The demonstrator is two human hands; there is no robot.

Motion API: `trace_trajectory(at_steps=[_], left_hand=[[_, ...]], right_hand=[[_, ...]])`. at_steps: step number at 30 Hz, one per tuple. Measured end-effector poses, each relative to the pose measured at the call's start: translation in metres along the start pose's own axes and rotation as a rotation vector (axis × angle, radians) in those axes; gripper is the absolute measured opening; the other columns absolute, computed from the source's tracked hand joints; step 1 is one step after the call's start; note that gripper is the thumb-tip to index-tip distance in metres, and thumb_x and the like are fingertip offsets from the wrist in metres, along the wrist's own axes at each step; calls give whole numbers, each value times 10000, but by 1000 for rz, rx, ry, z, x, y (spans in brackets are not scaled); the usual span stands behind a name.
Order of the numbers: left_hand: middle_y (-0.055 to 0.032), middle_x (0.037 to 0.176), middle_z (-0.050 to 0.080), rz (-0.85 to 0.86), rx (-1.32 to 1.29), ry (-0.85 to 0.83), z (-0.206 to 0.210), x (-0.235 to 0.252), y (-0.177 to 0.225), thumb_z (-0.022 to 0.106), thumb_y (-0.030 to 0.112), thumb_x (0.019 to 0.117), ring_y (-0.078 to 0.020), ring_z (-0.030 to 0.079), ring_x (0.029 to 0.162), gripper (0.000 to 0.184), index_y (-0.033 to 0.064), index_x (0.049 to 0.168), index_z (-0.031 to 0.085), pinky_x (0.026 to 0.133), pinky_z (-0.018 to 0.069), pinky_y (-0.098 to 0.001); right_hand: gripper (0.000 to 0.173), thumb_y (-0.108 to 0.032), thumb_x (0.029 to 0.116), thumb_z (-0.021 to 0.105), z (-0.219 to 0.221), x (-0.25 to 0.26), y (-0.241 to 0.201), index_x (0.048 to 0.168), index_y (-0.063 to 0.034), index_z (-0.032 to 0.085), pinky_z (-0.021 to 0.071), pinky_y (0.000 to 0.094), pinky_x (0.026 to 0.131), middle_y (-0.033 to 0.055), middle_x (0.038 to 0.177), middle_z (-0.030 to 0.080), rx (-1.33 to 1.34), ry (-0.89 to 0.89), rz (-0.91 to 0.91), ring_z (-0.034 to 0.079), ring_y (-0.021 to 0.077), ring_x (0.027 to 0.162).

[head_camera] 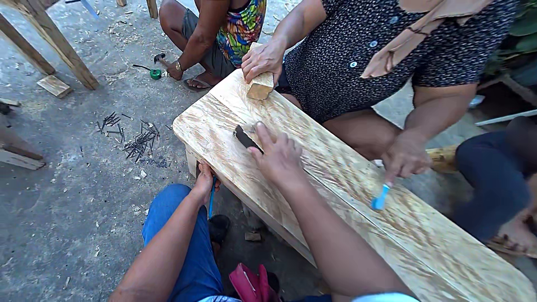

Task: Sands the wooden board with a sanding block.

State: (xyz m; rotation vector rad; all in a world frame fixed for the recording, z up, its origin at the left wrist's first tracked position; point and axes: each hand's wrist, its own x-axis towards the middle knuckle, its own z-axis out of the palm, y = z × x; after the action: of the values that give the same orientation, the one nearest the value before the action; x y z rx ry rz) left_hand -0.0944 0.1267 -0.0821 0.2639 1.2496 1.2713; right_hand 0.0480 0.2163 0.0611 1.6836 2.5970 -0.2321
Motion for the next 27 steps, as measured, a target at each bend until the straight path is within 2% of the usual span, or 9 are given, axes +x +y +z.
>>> trace_trajectory(at_steps=[3,6,9,12,15,18,20,23,27], left_hand=[[-5,617,489,-6,18,21,1,0,-1,81,589,1054,-103,451,474,623,133,1036,505,454,409,-226],[-17,628,474,-4,21,71,4,-2,-3,74,608,1046,-116,432,475,629,133,1056,486,445,385,-239],[-36,691,498,-4,32,100,4,-5,-2,59,607,1049,-126,437,496,640,125,1188,456,452,392,-254],[-30,670,503,-10,12,101,4,-5,-3,67,602,1051,-124,437,484,623,131,1148,464,443,390,-250],[-25,686,513,-3,19,71,4,-4,-2,35,587,1054,-112,445,489,631,133,1154,462,457,405,-242],[-17,637,500,1,13,91,7,-2,-3,23,571,1059,-108,441,474,645,121,1071,486,453,402,-237],[-13,622,494,8,12,104,10,0,-2,21,564,1061,-107,441,472,638,124,1053,483,455,401,-235],[-3,596,497,38,40,104,7,0,-1,-13,581,1046,-100,436,460,679,134,1009,497,444,394,-234],[-6,595,519,68,99,140,11,-1,-1,-54,614,1024,-108,453,456,742,139,988,514,436,401,-247]], right_hand=[[669,-492,1040,550,-6,50,-38,1635,-325,293,384,702,1005,358,1448,465,45,3,-48,463,563,1307],[667,-512,1047,521,-8,60,-43,1641,-356,260,366,689,1038,317,1473,463,29,-7,-78,452,525,1343],[670,-501,1042,542,-2,19,-8,1638,-340,279,396,694,1002,328,1447,482,58,12,-65,480,536,1307],[682,-538,1024,552,15,-51,55,1629,-338,311,441,712,916,337,1286,563,15,78,-48,553,552,1172],[656,-559,1031,485,23,-91,83,1603,-248,401,457,719,811,378,1150,604,-47,160,-51,594,598,1030],[664,-484,1042,548,12,-68,48,1620,-219,358,425,715,916,408,1227,563,-13,74,45,561,598,1123],[682,-485,1047,542,1,-29,11,1643,-283,281,432,681,965,382,1350,510,3,-4,91,518,566,1228],[679,-466,1046,551,-4,33,-37,1644,-320,264,377,683,1049,372,1480,431,85,-9,70,446,563,1335],[658,-472,1049,539,-9,56,-46,1637,-362,267,368,665,1069,314,1512,440,121,4,4,432,518,1374]])
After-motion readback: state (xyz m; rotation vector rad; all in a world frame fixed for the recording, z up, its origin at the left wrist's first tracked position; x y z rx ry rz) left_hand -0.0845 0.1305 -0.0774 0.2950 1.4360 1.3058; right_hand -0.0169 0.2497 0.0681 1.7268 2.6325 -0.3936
